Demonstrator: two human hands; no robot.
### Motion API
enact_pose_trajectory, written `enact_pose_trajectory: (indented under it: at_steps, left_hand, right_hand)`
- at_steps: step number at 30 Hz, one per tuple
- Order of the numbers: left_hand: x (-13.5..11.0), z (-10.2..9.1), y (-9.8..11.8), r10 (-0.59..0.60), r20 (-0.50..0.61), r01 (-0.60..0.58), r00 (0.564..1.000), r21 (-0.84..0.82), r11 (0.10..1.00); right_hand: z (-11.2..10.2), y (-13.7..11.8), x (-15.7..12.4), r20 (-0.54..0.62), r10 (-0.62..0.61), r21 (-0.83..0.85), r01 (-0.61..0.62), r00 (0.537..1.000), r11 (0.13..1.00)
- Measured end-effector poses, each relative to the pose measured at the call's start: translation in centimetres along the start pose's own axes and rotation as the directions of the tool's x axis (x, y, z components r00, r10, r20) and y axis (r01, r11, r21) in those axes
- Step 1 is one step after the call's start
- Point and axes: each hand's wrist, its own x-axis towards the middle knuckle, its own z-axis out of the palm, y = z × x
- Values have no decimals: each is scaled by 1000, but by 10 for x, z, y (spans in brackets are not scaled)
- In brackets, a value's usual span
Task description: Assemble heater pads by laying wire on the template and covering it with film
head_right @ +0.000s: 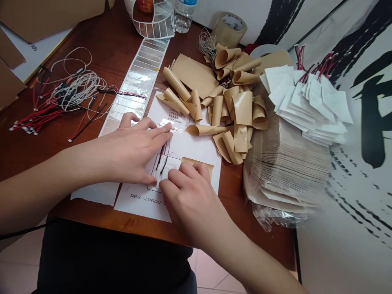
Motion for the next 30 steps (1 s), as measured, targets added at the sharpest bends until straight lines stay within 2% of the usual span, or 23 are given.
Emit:
enact_pose_trajectory:
  at_steps: [10,20,30]
  left_hand:
    - [-1,-2,2,40,-7,-40,999,0,999]
    - [1,-6,-4,7,88,-5,996,-22,1000]
    - [0,-7,-2,6,82,-6,997,0,1000]
  right_hand:
    - [-2,2,2,8,60,11,-60,998,998]
    - [-1,1,3,-23,46,35,-45,999,998]
    - [1,3,1,-32,41,10,-41,999,999]
